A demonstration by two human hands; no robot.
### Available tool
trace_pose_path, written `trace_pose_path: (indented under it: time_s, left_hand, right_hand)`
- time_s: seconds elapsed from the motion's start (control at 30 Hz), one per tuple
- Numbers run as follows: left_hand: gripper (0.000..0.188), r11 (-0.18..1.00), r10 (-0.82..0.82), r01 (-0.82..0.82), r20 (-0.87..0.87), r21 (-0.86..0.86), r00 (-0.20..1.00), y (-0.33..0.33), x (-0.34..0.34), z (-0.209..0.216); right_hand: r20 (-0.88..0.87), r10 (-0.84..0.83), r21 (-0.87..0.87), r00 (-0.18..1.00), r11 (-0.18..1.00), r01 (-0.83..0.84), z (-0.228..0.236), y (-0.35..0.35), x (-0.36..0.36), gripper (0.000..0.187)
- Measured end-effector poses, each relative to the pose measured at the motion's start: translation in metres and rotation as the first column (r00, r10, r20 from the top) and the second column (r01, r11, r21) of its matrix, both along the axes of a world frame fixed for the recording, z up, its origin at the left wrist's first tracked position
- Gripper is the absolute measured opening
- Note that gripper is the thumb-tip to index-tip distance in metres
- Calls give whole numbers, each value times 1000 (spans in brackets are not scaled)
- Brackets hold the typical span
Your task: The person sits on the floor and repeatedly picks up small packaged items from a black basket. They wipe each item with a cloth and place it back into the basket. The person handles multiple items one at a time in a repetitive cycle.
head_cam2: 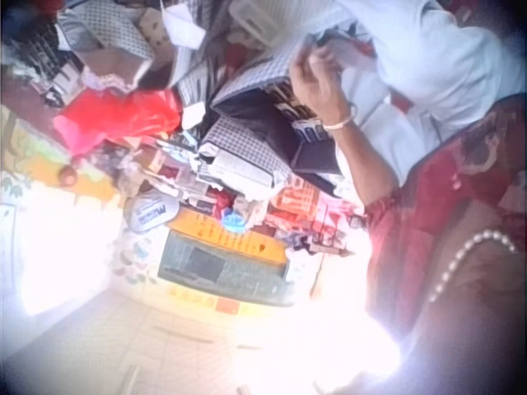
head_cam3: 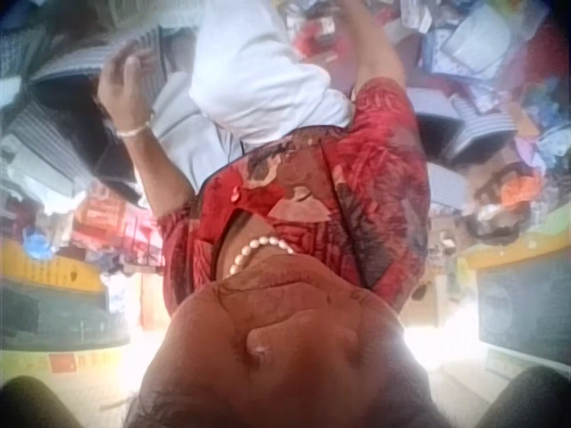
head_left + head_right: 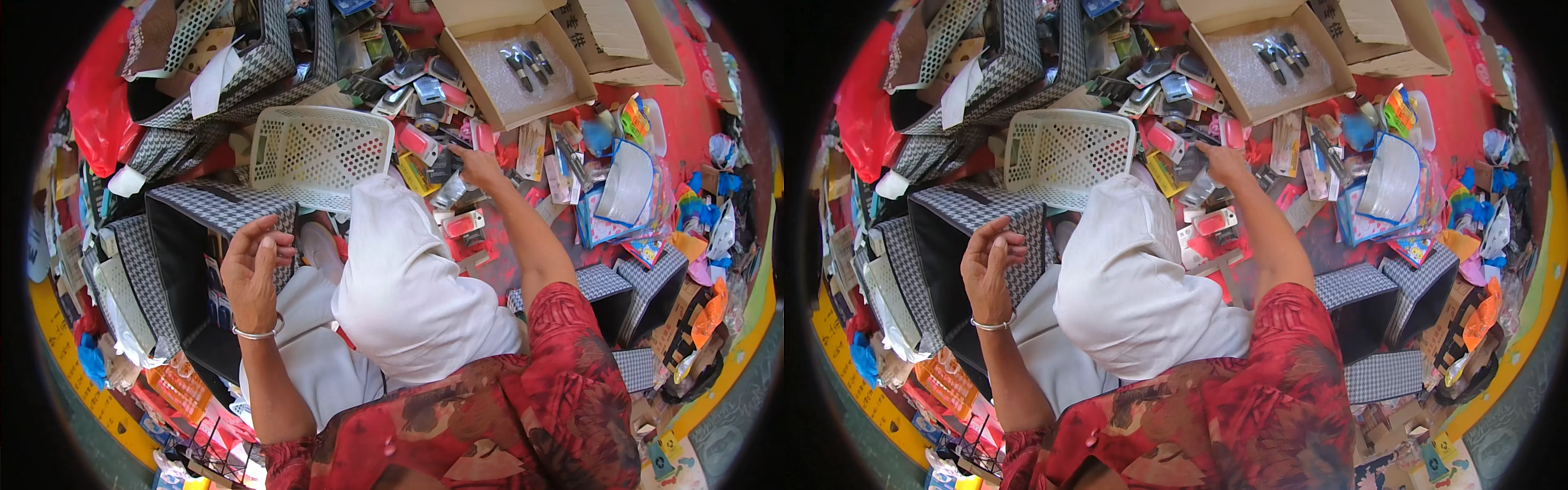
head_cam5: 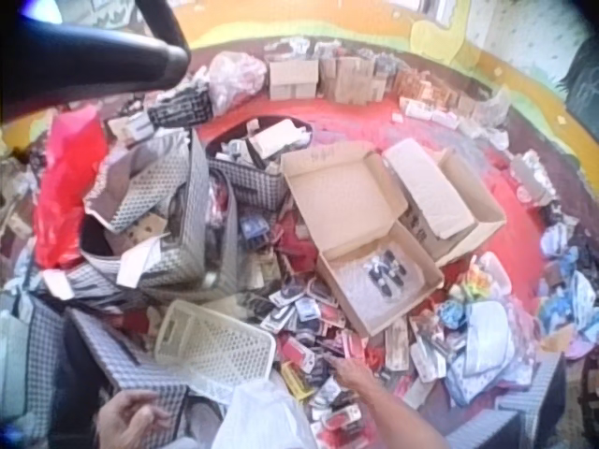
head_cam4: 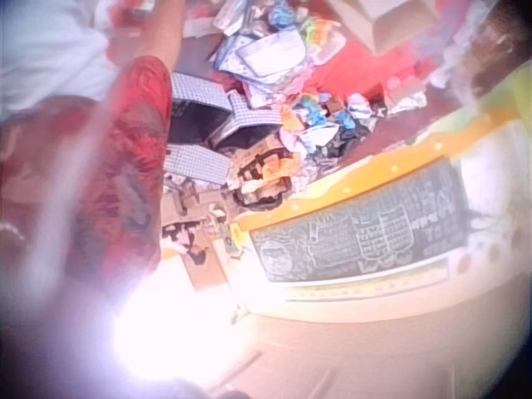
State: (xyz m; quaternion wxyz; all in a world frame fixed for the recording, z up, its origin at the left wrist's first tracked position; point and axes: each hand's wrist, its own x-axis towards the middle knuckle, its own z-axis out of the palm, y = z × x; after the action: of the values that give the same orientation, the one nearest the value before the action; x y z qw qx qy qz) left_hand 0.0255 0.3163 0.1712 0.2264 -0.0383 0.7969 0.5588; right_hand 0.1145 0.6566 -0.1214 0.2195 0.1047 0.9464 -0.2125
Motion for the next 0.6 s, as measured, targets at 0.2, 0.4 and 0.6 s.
trace_pose_path:
  time_s: [0.2,0.4,0.6]
  left_hand:
    - [24,999,38,-38,-16,17,999,-3,-3,2]
    - [23,998,49,-49,-23,30,999,-3,-3,1]
    - [22,994,66,-61,-48,93,997,-2,-3,1]
  right_hand:
    - [-46,-34,188,998,981,42,-14,-14,-7,18]
    - [-60,-201,181,978,961,208,-9,-25,3,12]
    - [-159,-254,177,954,943,281,25,-18,7,16]
